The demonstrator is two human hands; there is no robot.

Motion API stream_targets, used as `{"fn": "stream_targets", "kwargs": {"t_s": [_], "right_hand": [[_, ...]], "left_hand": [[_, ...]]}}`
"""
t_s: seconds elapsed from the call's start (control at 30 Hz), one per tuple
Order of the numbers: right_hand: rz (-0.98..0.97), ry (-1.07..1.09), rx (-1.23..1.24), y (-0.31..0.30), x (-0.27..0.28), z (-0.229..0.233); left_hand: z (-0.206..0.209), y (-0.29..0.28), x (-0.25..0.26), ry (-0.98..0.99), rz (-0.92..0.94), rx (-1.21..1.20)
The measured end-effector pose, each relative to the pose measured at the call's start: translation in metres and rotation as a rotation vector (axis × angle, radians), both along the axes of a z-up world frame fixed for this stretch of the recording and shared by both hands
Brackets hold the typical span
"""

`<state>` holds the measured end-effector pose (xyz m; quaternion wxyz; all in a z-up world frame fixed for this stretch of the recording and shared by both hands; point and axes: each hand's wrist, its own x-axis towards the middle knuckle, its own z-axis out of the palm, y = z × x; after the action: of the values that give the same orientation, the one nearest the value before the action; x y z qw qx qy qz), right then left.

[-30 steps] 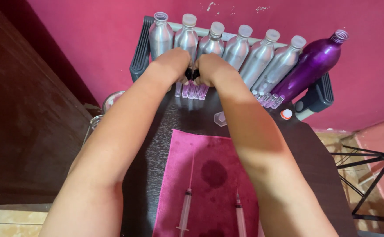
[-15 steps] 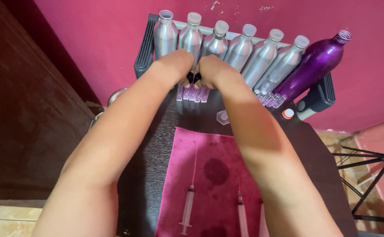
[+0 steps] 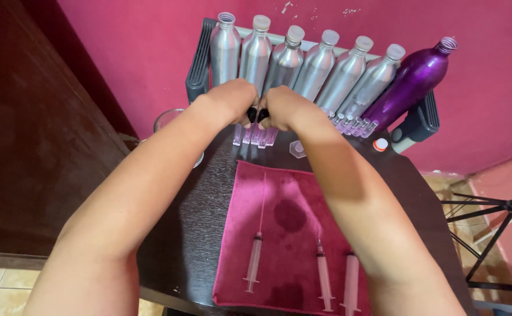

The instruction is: Filling small cosmetic vials with liquid using a syringe and organizing bottles on a tray.

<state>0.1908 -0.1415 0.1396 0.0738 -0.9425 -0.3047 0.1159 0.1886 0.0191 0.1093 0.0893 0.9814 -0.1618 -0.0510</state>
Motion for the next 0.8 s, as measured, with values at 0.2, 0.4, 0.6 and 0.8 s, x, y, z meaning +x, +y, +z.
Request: {"fn": "stream_targets", "kwargs": {"t_s": [0.2, 0.4, 0.6, 0.8], "right_hand": [[-0.002, -0.003, -0.029, -0.003, -0.001, 0.000], [0.013, 0.019, 0.003, -0.006, -0.006, 0.005], [0.010, 0.009, -0.004, -0.008, -0.011, 0.006], [0.020, -0.013, -0.060, -0.009, -0.003, -0.005]], "left_hand": [[0.010, -0.009, -0.006, 0.033, 0.033, 0.023], [0.011, -0.006, -0.015, -0.045, -0.022, -0.027], [0.017, -0.004, -0.027, -0.028, -0.014, -0.049], [0.023, -0.007, -0.037, -0.042, 0.011, -0.059]]}}
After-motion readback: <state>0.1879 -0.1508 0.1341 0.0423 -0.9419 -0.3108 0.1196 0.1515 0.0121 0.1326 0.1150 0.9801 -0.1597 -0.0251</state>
